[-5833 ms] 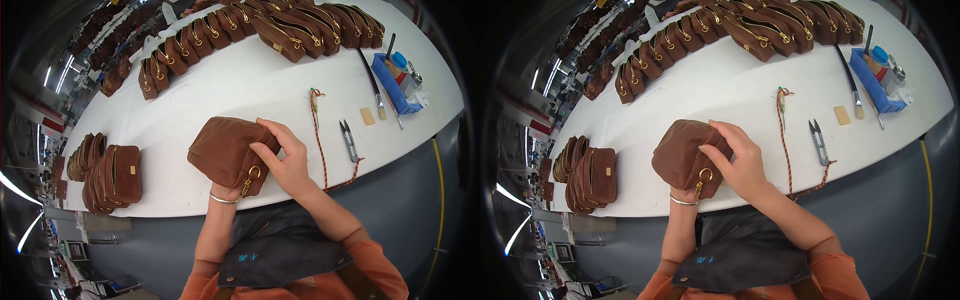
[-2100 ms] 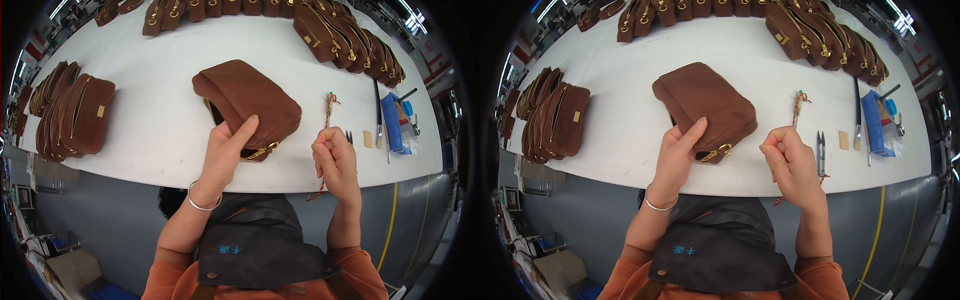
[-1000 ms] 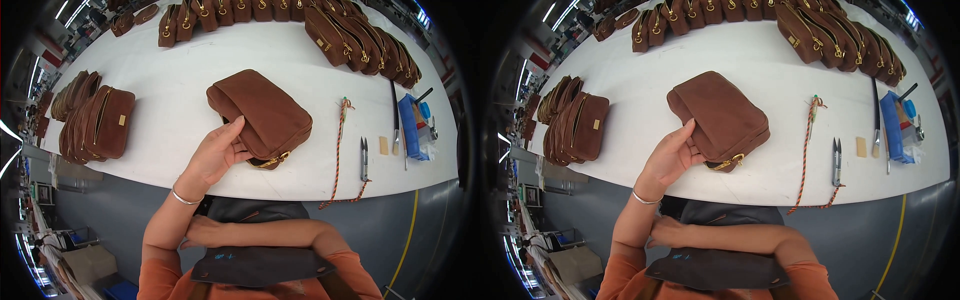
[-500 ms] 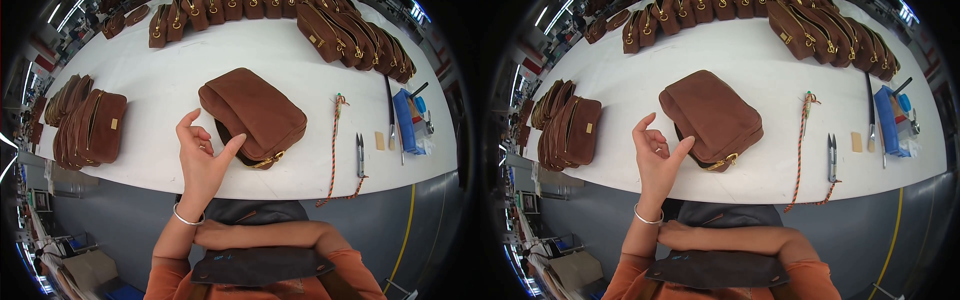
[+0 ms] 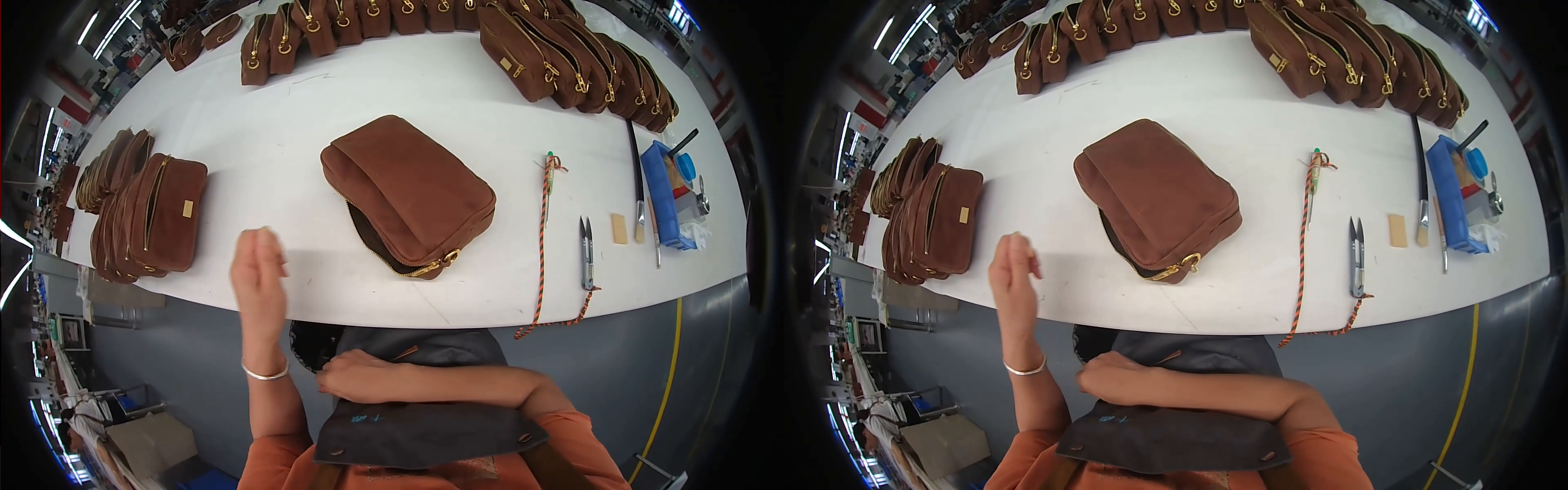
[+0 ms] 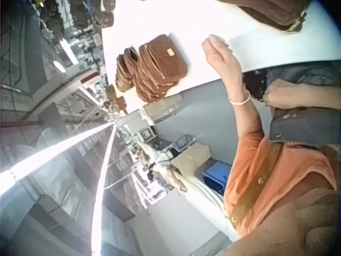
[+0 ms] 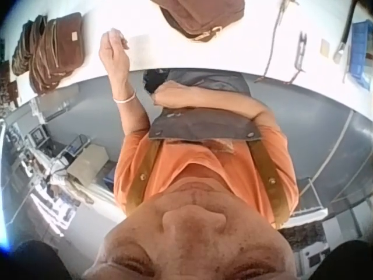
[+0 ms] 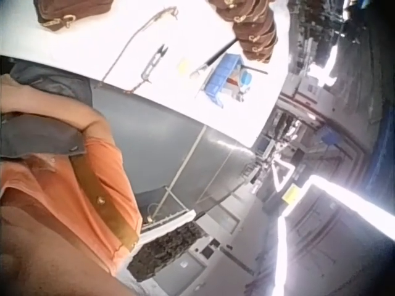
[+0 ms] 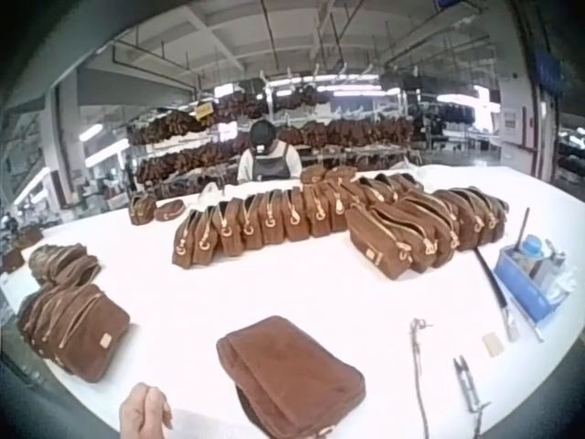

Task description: Inspecting a finished leather pouch, trimming loose threads with snips, and marking points for adjustment with a pen.

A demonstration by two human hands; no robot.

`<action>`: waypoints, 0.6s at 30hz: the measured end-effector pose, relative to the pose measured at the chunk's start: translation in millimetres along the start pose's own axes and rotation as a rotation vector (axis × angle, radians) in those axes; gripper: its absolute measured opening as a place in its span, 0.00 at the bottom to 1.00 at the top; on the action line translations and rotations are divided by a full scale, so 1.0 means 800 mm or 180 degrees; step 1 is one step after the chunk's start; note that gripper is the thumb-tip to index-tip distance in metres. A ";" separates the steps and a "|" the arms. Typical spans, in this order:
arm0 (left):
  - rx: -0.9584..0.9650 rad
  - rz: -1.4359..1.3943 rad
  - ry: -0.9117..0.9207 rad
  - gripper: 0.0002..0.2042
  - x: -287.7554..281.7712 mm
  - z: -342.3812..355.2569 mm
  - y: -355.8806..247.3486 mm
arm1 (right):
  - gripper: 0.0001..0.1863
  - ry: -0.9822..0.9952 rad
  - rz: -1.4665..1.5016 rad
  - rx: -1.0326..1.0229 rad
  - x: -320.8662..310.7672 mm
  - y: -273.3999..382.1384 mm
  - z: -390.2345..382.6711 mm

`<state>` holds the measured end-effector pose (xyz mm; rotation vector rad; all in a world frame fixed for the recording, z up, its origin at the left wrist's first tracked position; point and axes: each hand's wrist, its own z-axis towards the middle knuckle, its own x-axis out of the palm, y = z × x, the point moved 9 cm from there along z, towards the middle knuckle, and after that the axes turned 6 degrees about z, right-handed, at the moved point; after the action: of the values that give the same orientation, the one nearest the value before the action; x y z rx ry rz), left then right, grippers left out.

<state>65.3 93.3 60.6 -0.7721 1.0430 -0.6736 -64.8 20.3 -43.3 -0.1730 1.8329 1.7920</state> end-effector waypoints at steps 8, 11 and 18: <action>-0.0161 0.0628 -0.0892 0.18 -0.075 -0.037 0.039 | 0.05 -0.0888 0.0672 -0.0085 -0.056 0.008 -0.028; -0.0423 -0.0563 0.0109 0.15 0.006 -0.039 -0.002 | 0.06 -0.0799 0.0654 0.0045 -0.066 0.016 -0.038; -0.0092 -0.1001 0.0977 0.10 0.113 -0.020 -0.054 | 0.07 -0.1186 0.0442 0.0078 -0.091 0.032 -0.073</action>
<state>77.7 -6.6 46.7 -0.8857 1.2224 -1.0733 -33.9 -54.1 10.6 0.2866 1.6286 1.7521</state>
